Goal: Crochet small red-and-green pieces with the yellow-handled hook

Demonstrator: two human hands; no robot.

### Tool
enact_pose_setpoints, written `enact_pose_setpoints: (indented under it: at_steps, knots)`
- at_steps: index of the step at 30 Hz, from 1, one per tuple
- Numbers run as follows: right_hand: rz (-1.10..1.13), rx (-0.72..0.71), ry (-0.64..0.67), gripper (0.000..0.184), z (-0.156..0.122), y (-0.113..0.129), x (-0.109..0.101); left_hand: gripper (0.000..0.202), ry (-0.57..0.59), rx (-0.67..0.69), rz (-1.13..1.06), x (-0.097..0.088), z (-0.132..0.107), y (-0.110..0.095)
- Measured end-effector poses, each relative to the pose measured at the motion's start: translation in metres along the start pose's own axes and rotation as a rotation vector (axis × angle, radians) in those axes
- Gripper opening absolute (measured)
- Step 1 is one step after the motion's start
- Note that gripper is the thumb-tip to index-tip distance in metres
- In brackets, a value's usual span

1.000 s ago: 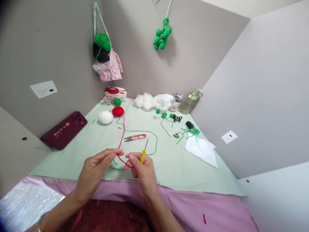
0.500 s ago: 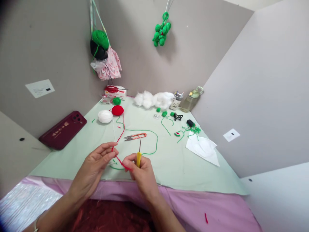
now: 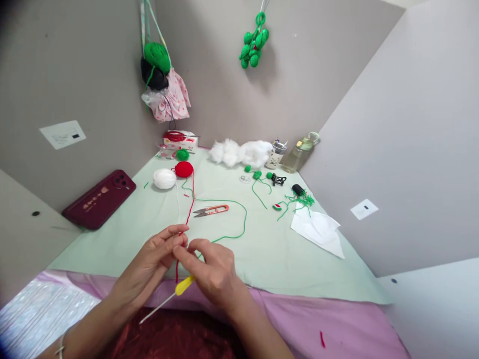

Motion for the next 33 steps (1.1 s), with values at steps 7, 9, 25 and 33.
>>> enact_pose_setpoints:
  at_steps: [7, 9, 25, 33]
  knots:
    - [0.109, 0.002, -0.038, 0.037, -0.003, 0.002, -0.004, 0.029, 0.012, -0.054, -0.043, 0.000, 0.001, 0.008]
    - [0.273, 0.132, -0.119, 0.030, -0.002, -0.001, -0.007, 0.032, 0.008, -0.054, -0.045, 0.000, 0.002, 0.008]
    - [1.265, 1.139, 0.039, 0.040, -0.018, -0.041, 0.040, 0.020, -0.116, 0.454, 0.658, -0.007, -0.008, -0.019]
    - [1.254, 1.046, 0.099, 0.029, -0.017, -0.037, 0.040, 0.025, -0.088, 0.422, 0.705, -0.002, -0.004, -0.020]
Point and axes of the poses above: each hand's wrist, its own z-axis towards the middle knuckle, its own x-axis out of the palm, y = z × x, the point moved 6 cm from there along z, towards the middle knuckle, and after that the axes turned 4 degrees about z, right-handed, at the moved point
